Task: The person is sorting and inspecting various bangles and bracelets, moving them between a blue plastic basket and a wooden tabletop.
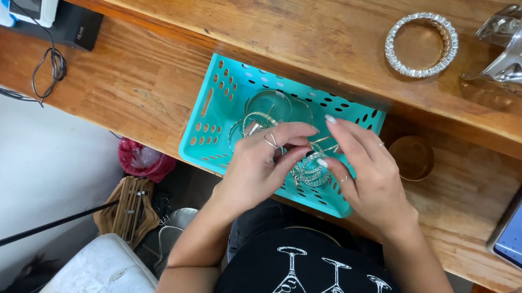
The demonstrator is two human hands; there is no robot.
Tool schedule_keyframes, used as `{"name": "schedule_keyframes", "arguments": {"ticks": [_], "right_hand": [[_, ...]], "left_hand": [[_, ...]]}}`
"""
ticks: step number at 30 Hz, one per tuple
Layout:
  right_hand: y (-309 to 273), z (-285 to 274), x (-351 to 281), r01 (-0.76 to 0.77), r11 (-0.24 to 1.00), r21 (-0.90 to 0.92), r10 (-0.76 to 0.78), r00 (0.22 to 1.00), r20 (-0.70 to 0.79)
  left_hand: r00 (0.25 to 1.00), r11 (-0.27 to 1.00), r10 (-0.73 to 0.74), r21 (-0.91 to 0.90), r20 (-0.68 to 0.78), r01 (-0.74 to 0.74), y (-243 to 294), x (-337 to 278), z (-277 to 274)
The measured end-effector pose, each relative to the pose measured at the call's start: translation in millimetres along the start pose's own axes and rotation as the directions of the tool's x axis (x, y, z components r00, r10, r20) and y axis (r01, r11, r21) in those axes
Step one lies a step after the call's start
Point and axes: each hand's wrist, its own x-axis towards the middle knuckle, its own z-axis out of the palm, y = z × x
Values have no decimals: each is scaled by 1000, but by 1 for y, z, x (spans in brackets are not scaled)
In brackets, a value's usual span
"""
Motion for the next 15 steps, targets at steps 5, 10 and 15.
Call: {"name": "schedule_keyframes", "arguments": {"ticks": [5,10,15], "right_hand": [[15,10,-2,-153,987,47,158,982,-100],[33,10,-20,-263,893,364,332,932,-142],[52,9,-34,-251,811,529,381,912,-151]], "left_hand": [[996,989,-6,-149,-92,-7,-11,6,-11],[980,980,20,-200,199,21,-17,11,-22],[986,987,12,-163,167,15,-21,14,-16]]}}
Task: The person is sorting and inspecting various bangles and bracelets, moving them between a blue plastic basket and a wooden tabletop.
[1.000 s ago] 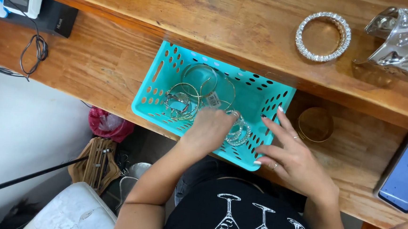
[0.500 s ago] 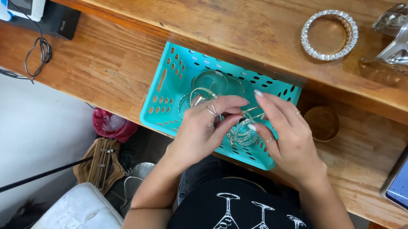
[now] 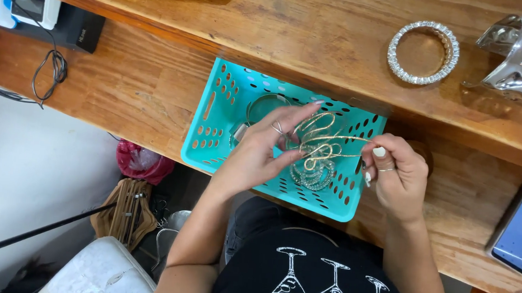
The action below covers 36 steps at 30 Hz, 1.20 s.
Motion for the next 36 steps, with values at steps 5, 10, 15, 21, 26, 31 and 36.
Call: {"name": "schedule_keyframes", "arguments": {"ticks": [5,10,15,21,26,31,36], "right_hand": [[3,5,-1,-48,983,178,58,997,-52],[0,9,-11,-7,998,59,11,998,-59],[-5,13,-5,248,968,45,-247,969,-26],[-21,10,-18,285,949,-136,-300,948,-104],[1,2,-25,311,950,-40,-313,936,-159],[-1,-5,-23,338,940,49,-332,938,-98],[-35,-22,-27,411,898,-157,-391,909,142]], "left_hand": [[998,993,-59,-104,-36,55,-18,-1,4],[969,900,-213,-411,-125,144,-8,-4,7],[951,870,-190,-491,-243,49,-22,-4,18],[869,993,74,-48,-489,-111,3,-10,26],[785,869,438,429,-439,-245,30,-22,23],[769,833,524,407,-366,-374,43,-26,27],[900,858,407,401,-153,-320,40,-32,22]]}}
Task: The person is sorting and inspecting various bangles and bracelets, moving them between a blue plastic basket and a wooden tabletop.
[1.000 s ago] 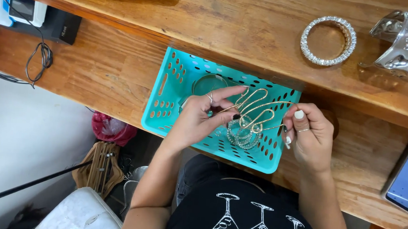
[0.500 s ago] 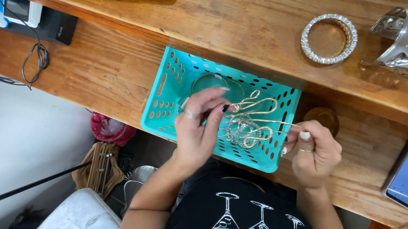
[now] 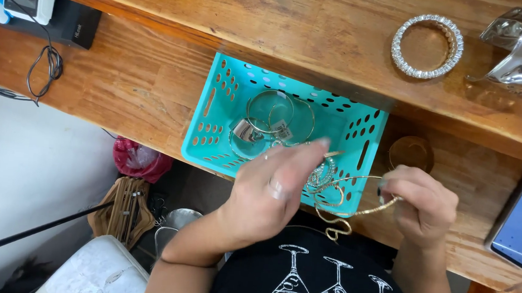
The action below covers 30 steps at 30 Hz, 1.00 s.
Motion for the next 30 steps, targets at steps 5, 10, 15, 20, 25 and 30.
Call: {"name": "schedule_keyframes", "arguments": {"ticks": [5,10,15,20,25,30], "right_hand": [[17,-52,-58,-29,990,136,48,988,-145],[10,-64,-123,-330,912,-245,68,709,-702],[70,-89,-171,-349,718,-602,-63,829,-556],[106,-87,-183,-435,319,-842,-12,887,-462],[117,-78,-195,-485,304,-820,280,868,-410],[62,-66,-154,-563,337,-755,300,824,-481]], "left_hand": [[918,918,-397,-27,-14,397,-10,15,-4],[856,759,-468,-597,-219,262,-3,-6,-4],[803,451,-579,-875,-139,173,11,-8,6],[786,171,-617,-969,35,177,9,-3,22],[723,33,-673,-971,155,238,-3,-12,42],[695,-15,-705,-983,140,182,-4,-9,78]]}}
